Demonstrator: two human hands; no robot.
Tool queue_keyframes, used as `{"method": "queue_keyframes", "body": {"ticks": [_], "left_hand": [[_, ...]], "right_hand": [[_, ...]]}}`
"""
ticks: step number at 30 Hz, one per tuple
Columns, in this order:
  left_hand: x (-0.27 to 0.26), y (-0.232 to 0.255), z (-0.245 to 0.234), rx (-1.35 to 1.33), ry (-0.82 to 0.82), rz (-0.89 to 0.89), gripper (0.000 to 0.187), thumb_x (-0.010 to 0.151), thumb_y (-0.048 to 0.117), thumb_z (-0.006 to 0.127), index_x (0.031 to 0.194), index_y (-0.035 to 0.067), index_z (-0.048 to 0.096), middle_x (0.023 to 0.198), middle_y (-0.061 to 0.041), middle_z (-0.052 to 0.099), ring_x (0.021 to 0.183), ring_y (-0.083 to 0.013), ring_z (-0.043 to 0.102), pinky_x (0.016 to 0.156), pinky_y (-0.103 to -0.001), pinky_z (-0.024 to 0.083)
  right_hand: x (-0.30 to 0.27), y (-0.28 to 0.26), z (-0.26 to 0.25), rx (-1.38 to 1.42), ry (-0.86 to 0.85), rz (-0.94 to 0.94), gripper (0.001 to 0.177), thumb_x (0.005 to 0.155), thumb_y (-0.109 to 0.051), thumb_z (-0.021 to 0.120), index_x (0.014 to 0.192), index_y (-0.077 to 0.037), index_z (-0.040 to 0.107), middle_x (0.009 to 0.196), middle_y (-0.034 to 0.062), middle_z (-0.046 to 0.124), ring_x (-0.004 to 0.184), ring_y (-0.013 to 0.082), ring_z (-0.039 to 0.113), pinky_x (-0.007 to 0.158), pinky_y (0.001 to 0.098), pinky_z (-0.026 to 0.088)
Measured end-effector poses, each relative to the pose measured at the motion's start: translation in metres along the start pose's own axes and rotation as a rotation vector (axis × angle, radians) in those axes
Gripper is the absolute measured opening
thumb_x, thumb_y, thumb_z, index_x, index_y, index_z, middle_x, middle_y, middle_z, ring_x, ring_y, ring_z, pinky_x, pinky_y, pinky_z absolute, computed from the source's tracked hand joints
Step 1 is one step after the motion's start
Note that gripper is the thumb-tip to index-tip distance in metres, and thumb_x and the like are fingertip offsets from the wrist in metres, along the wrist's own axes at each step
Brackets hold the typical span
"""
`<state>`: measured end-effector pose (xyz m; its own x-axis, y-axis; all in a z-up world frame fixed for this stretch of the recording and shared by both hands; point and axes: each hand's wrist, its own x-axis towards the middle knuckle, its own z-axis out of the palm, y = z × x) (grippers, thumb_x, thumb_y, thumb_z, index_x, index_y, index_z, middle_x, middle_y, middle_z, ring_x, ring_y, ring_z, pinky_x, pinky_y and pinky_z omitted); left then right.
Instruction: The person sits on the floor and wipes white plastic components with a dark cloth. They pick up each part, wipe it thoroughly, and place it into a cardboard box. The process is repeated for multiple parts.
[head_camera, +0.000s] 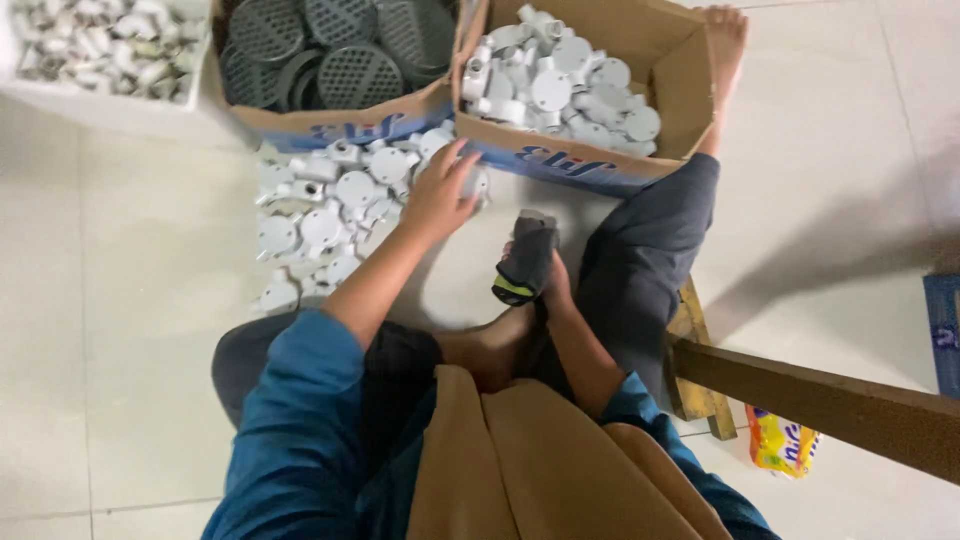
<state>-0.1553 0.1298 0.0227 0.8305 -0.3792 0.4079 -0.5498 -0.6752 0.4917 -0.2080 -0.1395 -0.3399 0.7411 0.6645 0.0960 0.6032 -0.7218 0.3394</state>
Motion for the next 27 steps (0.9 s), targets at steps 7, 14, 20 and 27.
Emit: {"method": "queue_keyframes", "body": {"ticks": [7, 14, 20, 27], "left_hand": [[-0.124, -0.016, -0.095, 0.443, -0.623, -1.180, 0.119, 0.079, 0.055, 0.078, 0.166, 0.017, 0.005, 0.169, -0.027, -0.002, 0.153, -0.0522, -0.003, 0.114, -0.078, 0.005], [-0.176, -0.069, -0.055, 0.502, -0.740, -1.360, 0.150, 0.066, 0.062, 0.089, 0.165, 0.007, -0.009, 0.170, -0.026, 0.007, 0.155, -0.0482, -0.002, 0.115, -0.074, 0.007], [-0.185, -0.076, 0.021, 0.317, -0.583, -1.308, 0.121, 0.083, 0.020, 0.081, 0.160, -0.004, -0.010, 0.163, -0.032, -0.014, 0.146, -0.0634, -0.007, 0.109, -0.057, 0.045], [-0.174, 0.000, 0.026, 0.110, -0.437, -1.035, 0.117, 0.076, 0.030, 0.088, 0.162, 0.006, 0.014, 0.165, -0.030, -0.003, 0.150, -0.0559, -0.005, 0.101, -0.084, 0.031]], "right_hand": [[0.017, 0.004, -0.133, -1.586, -0.101, -0.824, 0.050, 0.097, -0.036, 0.060, 0.138, -0.008, 0.061, 0.139, 0.0225, 0.061, 0.132, 0.0385, 0.057, 0.116, 0.0558, 0.039], [0.039, -0.004, -0.219, -2.835, -0.087, -1.397, 0.066, 0.088, -0.061, 0.071, 0.132, -0.011, 0.069, 0.136, 0.0225, 0.063, 0.125, 0.0415, 0.063, 0.111, 0.0580, 0.047], [0.037, -0.002, -0.260, -2.937, -0.089, -1.525, 0.062, 0.097, -0.055, 0.066, 0.139, -0.010, 0.064, 0.145, 0.0182, 0.058, 0.133, 0.0355, 0.058, 0.113, 0.0508, 0.046], [0.026, 0.001, -0.202, -3.029, -0.023, -1.510, 0.062, 0.095, -0.060, 0.069, 0.136, -0.014, 0.067, 0.142, 0.0173, 0.061, 0.132, 0.0338, 0.059, 0.112, 0.0526, 0.046]]}}
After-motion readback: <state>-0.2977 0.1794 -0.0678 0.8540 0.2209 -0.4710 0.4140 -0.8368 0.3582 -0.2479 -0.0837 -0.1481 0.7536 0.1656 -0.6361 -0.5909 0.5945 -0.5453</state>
